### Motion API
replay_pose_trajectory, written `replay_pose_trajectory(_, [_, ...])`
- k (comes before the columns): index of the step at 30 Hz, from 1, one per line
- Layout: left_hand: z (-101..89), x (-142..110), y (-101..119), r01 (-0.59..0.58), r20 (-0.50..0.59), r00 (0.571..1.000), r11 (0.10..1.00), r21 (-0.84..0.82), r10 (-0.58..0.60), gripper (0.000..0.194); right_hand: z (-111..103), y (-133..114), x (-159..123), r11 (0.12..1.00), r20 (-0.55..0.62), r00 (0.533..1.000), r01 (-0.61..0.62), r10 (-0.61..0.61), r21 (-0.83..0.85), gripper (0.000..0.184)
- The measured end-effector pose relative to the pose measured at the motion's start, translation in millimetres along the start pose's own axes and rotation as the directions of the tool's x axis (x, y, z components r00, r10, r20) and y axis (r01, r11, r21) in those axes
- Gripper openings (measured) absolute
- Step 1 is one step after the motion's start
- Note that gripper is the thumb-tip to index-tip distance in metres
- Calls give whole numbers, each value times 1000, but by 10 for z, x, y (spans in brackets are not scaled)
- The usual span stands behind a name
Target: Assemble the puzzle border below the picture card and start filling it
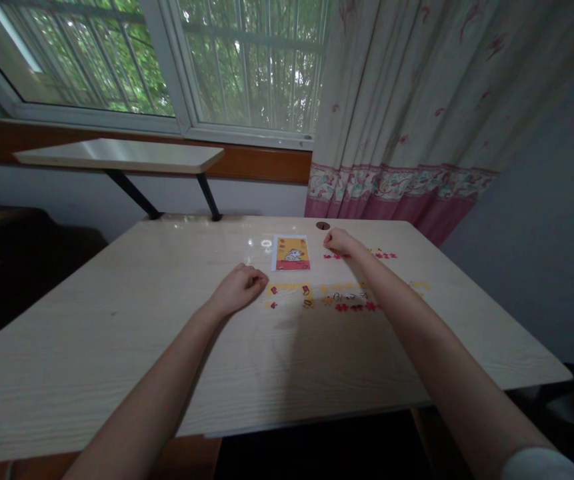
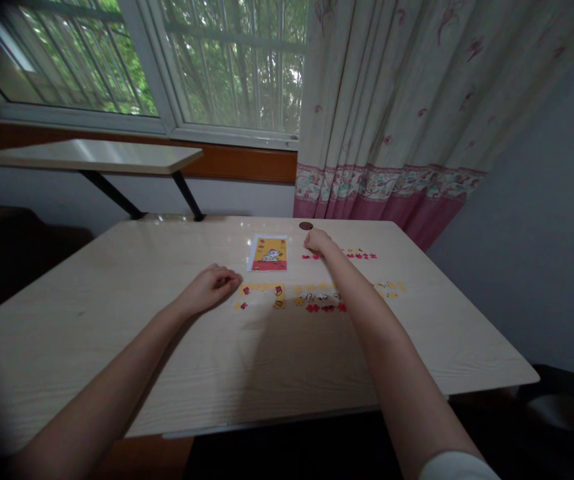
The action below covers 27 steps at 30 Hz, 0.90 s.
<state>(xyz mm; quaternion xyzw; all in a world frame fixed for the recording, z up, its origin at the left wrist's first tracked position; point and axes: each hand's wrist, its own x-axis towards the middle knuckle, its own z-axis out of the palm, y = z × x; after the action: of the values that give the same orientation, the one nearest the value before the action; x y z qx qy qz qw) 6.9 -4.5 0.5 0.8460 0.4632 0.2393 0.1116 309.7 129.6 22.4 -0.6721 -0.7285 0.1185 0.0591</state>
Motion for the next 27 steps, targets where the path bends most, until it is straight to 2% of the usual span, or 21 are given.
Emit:
replay_pose_trajectory(3, [-11, -1, 6, -9, 10, 1000, 1000, 11, 9, 28, -20, 39, -33, 997, -18, 999, 50, -49, 51, 13])
replay_pose_trajectory(6, [-18, -3, 9, -16, 10, 1000, 1000, 12, 16, 28, -54, 148, -85, 992, -55, 995, 84, -79, 96, 22])
replay_pose_trajectory(12, [-8, -2, -11, -25, 6, 1000, 1000, 10, 25, 27, -179, 513, -213, 993, -102, 994, 39, -28, 108, 31])
replay_pose_trajectory(20, [23, -3, -98, -51, 17, 999, 998, 43, 50, 29, -375, 939, -254, 999, -72, 997, -14, 17, 47, 24])
replay_pose_trajectory(27, [14, -10, -105, -35, 8, 999, 998, 44, 35, 30, -385, 1206, -353, 998, -24, 999, -24, 25, 61, 24])
